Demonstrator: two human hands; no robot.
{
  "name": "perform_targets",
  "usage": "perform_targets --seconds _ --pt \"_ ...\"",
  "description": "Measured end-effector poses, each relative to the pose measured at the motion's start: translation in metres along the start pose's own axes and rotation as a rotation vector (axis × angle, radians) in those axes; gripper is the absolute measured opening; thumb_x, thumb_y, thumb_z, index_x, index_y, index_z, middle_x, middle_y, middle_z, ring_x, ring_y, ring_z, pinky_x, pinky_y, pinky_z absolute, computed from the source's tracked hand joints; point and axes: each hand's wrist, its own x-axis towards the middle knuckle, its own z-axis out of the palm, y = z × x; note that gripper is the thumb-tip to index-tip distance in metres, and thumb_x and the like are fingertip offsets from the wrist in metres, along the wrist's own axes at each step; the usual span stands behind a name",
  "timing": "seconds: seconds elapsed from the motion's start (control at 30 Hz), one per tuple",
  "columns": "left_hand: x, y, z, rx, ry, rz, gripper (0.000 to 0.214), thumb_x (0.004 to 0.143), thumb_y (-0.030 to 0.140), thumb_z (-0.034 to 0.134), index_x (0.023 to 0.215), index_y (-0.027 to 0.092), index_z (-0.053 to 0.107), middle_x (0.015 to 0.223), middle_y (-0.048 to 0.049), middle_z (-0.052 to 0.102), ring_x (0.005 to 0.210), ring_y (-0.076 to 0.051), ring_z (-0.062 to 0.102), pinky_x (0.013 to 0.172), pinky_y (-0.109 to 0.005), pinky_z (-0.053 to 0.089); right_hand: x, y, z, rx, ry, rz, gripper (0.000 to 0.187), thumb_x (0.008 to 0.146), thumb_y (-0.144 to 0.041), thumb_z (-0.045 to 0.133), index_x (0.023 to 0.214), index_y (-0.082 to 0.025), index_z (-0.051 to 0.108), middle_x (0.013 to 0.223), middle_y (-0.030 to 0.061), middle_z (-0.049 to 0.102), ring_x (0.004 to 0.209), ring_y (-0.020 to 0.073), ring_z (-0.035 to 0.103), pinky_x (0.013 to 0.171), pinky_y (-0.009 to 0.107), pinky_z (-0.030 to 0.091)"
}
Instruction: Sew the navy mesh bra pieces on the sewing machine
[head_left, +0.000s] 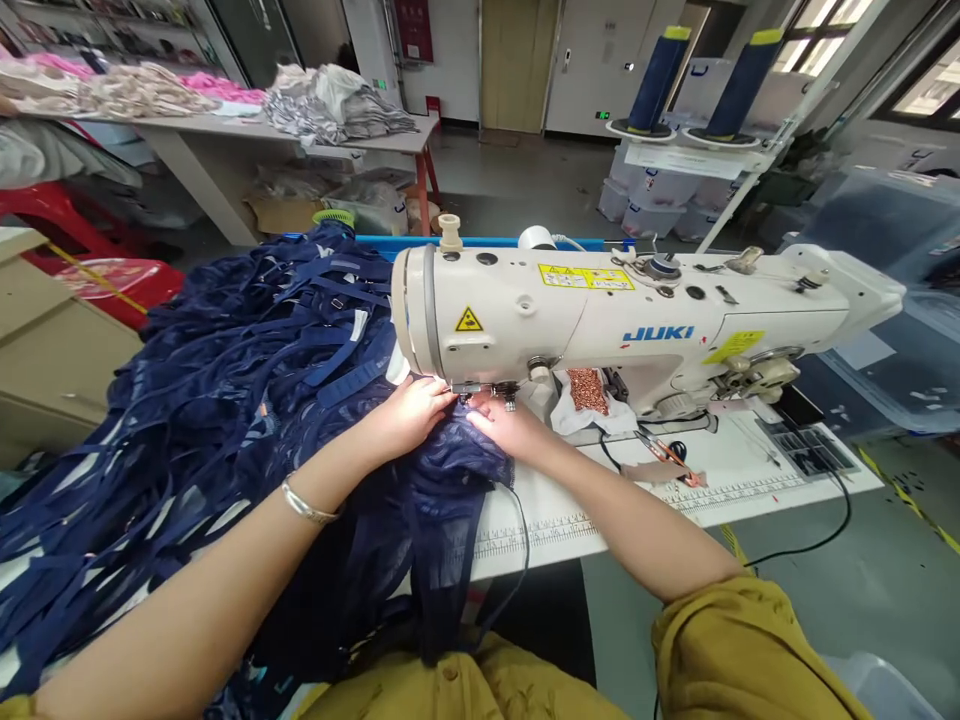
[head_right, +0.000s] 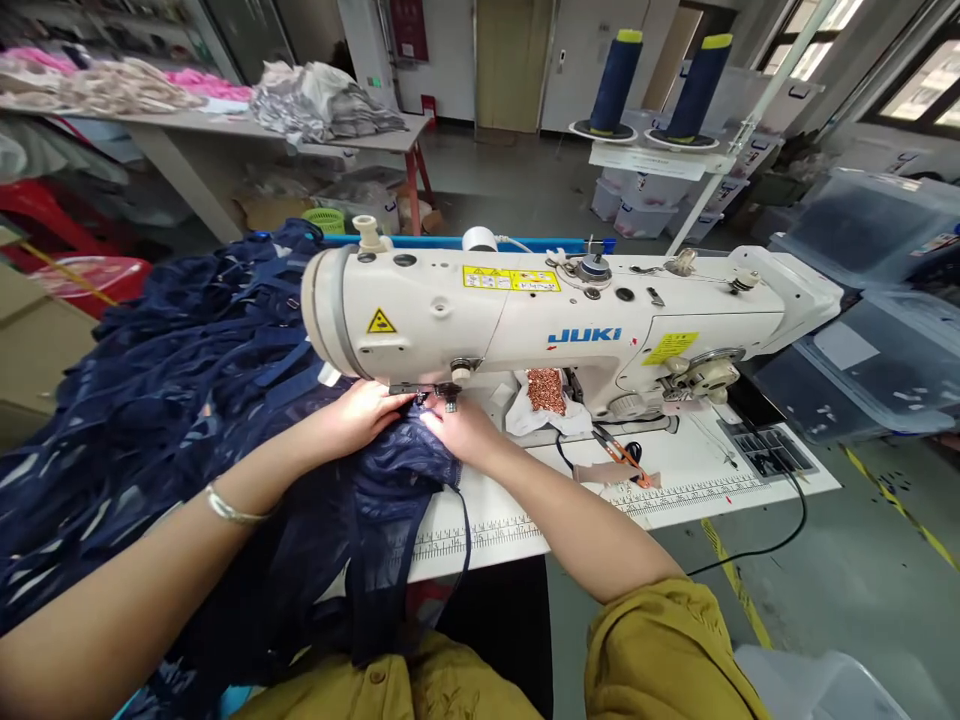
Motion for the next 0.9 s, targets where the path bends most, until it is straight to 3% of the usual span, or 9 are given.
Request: perform_targets --seconds 0.13,0.27,0.43,0.6,0.77,0.83,0.9 --pt "0.005 -0.008 -0.003 0.09 -0.089 0.029 0.045 0.093 0.012 0.036 0.124 0.021 0.067 0.118 -0.0141 0.066 0.117 -0.027 0.056 0.101 -0.046 0.042 0.0 -0.005 -0.005 -0.04 -0.058 0.049 0.014 0.092 -0.032 0.057 0.1 -0.024 0.067 0.092 -0.0007 0.072 0.079 0.0139 0.064 0.07 0.024 0.044" --pt "-0.005 -0.013 -0.003 0.131 -0.12 0.012 0.058 0.087 0.002 0.034 0.128 0.028 0.066 0.108 -0.0132 0.066 0.11 -0.028 0.057 0.091 -0.043 0.043 0.0 -0.009 -0.005 -0.052 -0.08 0.052 0.012 0.092 -0.03 0.057 0.097 -0.025 0.066 0.09 -0.0028 0.071 0.077 0.0121 0.062 0.067 0.022 0.041" --pt "-0.012 -0.013 0.002 0.04 -0.111 0.018 0.066 0.084 -0.002 0.033 0.127 0.034 0.066 0.107 -0.0109 0.061 0.104 -0.029 0.055 0.088 -0.043 0.041 0.002 -0.005 -0.009 -0.05 -0.049 0.085 0.019 0.094 -0.037 0.053 0.1 -0.025 0.067 0.095 -0.0009 0.073 0.084 0.0151 0.065 0.071 0.024 0.044" --pt "-0.011 -0.006 0.005 -0.021 -0.115 0.016 0.061 0.087 0.003 0.032 0.12 0.038 0.07 0.11 -0.0111 0.059 0.11 -0.03 0.052 0.097 -0.051 0.038 0.007 0.001 -0.009 -0.077 -0.034 0.18 0.028 0.091 -0.05 0.056 0.101 -0.027 0.068 0.1 -0.0017 0.074 0.093 0.0177 0.067 0.082 0.027 0.048" --pt "-0.015 0.0 0.007 -0.075 -0.038 0.074 0.054 0.09 0.005 0.031 0.125 0.029 0.065 0.125 -0.0124 0.056 0.122 -0.029 0.046 0.106 -0.056 0.033 0.006 -0.006 -0.01 -0.197 0.0 0.11 0.031 0.094 -0.052 0.049 0.1 -0.027 0.068 0.099 -0.0013 0.074 0.092 0.0175 0.066 0.081 0.027 0.048" --pt "-0.014 0.002 0.004 -0.132 -0.022 0.072 0.048 0.091 0.006 0.029 0.123 0.021 0.062 0.127 -0.0132 0.056 0.12 -0.026 0.047 0.106 -0.052 0.035 0.004 -0.009 -0.009 -0.176 -0.018 0.092 0.038 0.095 -0.057 0.046 0.101 -0.027 0.067 0.097 -0.0018 0.073 0.091 0.0167 0.066 0.081 0.027 0.047" --pt "-0.013 0.001 0.0 -0.202 -0.018 0.037 0.04 0.092 0.008 0.027 0.112 0.014 0.061 0.116 -0.0135 0.059 0.109 -0.023 0.051 0.101 -0.046 0.041 0.003 -0.01 -0.005 -0.169 -0.031 0.073 0.041 0.095 -0.06 0.044 0.105 -0.027 0.066 0.1 -0.0012 0.073 0.094 0.0166 0.066 0.082 0.027 0.047"
